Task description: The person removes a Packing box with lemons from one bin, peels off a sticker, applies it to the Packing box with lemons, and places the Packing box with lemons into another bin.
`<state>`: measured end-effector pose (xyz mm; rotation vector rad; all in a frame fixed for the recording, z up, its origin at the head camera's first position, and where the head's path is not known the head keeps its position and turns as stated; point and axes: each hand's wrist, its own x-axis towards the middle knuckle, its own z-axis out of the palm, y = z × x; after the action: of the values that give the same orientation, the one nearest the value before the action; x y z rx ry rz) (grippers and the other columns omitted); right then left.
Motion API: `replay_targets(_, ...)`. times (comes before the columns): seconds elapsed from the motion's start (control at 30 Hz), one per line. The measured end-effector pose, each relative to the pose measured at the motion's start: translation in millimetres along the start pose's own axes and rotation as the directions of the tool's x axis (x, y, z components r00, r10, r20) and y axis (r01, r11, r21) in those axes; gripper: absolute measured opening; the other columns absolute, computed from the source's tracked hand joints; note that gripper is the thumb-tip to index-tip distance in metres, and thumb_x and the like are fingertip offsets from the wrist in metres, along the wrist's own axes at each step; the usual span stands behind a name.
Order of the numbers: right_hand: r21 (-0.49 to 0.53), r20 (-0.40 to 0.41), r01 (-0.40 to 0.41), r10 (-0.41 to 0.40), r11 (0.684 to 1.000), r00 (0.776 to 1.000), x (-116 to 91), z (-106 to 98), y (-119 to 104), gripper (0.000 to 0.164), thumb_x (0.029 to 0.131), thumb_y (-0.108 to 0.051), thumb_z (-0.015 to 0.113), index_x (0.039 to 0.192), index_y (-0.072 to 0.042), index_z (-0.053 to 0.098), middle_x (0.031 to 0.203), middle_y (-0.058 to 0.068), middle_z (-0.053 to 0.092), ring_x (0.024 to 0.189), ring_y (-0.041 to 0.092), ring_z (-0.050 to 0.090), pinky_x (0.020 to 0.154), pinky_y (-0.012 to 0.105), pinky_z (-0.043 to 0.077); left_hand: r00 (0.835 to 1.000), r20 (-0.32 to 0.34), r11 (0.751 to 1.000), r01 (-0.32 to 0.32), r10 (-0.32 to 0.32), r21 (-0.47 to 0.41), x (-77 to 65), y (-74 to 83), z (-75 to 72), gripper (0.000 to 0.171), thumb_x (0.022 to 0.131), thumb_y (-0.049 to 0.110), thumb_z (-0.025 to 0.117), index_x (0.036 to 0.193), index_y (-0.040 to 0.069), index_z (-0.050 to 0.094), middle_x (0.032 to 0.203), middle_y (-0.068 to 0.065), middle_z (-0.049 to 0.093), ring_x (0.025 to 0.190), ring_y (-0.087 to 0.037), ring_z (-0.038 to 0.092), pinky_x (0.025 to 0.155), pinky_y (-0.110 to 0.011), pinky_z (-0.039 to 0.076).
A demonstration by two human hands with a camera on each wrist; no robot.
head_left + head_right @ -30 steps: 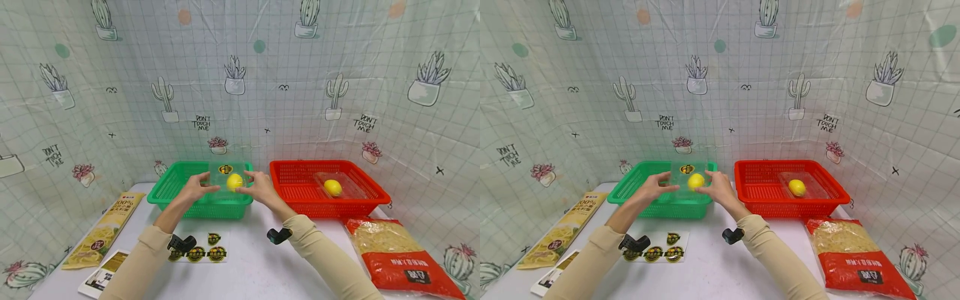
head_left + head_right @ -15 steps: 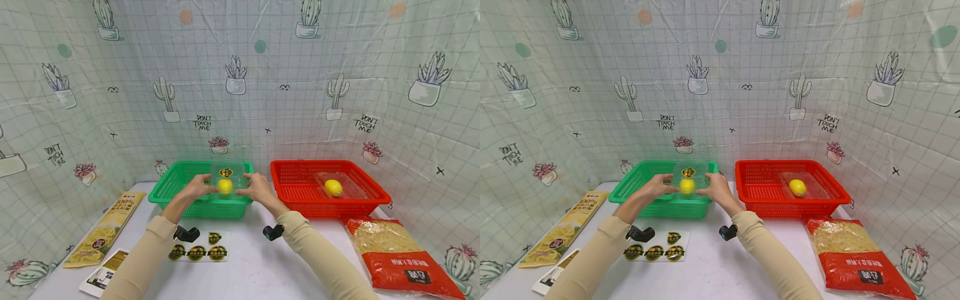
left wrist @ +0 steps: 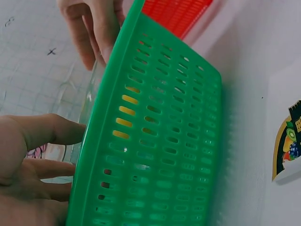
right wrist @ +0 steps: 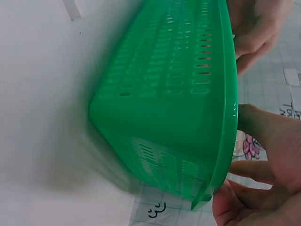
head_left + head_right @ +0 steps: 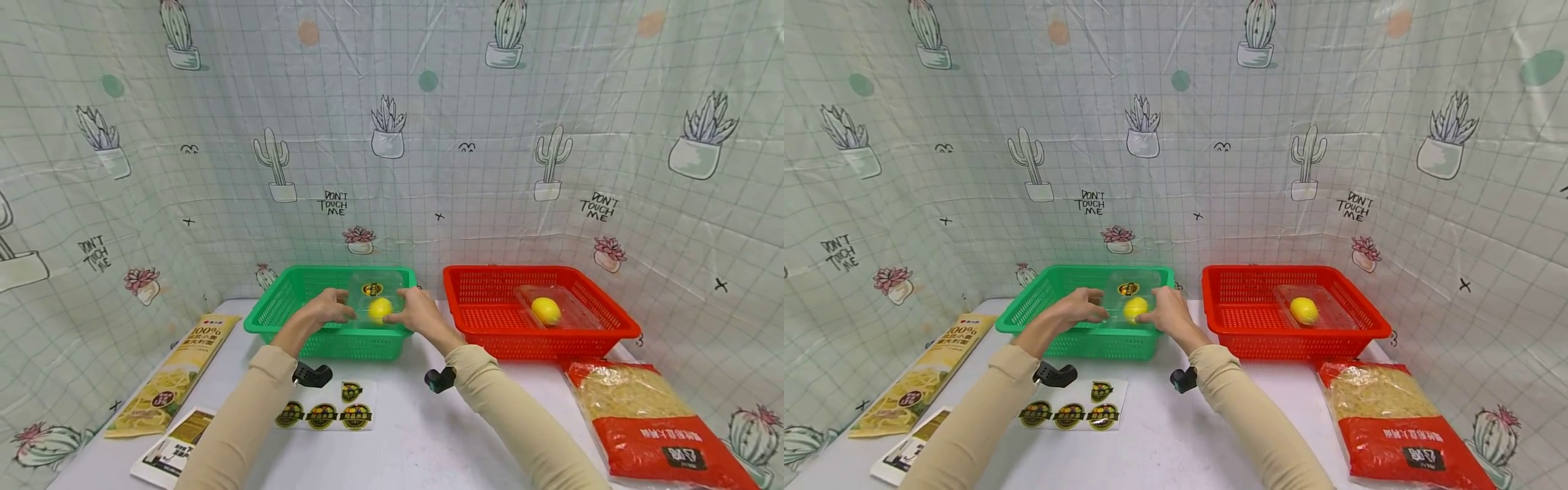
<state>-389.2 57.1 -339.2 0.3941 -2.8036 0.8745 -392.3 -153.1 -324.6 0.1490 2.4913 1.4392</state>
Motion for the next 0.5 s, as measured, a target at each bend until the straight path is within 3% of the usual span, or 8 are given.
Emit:
replay_targets(0.17,-0.066,0.014,0.021,-0.02,0.998,1.0,1.1,0.7,-3.6,0.066,0.076,-0.028,0.085,0.13,0.003,0.061,0.131,0.019,0.064,0.122,0.038,0.057,0.102,0.045,0.048,1.0,0.016,0.998,0.005,-0.006,0.058,2.7,-3.4,0.1,0.075,0.09,0.002,0.063,0.152,-0.008,0.021,0.155,-0.032,0.025,0.131,-0.04,0.049,0.101,-0.042,0.05)
replay_targets(0.33,-0.136,0.036,0.053,-0.048,0.989,0.998,1.7,3.1,-5.3,0.063,0.075,-0.029,0.086,0.125,0.003,0.065,0.125,0.017,0.067,0.117,0.035,0.061,0.097,0.044,0.052,1.0,0.022,0.988,0.006,-0.009,0.152,1.6,-5.0,-0.5,0.075,0.089,0.006,0.067,0.15,-0.01,0.026,0.154,-0.03,0.031,0.11,-0.033,0.064,0.098,-0.039,0.052)
replay_targets(0.43,-0.186,0.048,0.068,-0.06,0.98,0.997,1.9,4.8,-6.2,0.062,0.075,-0.033,0.086,0.122,0.002,0.067,0.122,0.015,0.069,0.113,0.033,0.064,0.095,0.042,0.053,1.0,0.014,0.974,0.007,-0.011,0.228,1.4,-5.0,0.0,0.074,0.089,0.009,0.068,0.149,-0.008,0.029,0.153,-0.026,0.035,0.103,-0.027,0.065,0.093,-0.036,0.053)
replay_targets(0.5,-0.218,0.05,0.081,-0.072,0.973,0.996,2.1,5.0,-7.0,0.06,0.074,-0.034,0.086,0.12,0.002,0.068,0.12,0.014,0.07,0.111,0.032,0.065,0.094,0.041,0.053,1.0,0.008,0.96,0.006,-0.009,0.279,1.6,-4.5,0.8,0.072,0.09,0.012,0.069,0.149,-0.008,0.031,0.153,-0.025,0.037,0.107,-0.027,0.064,0.094,-0.037,0.053)
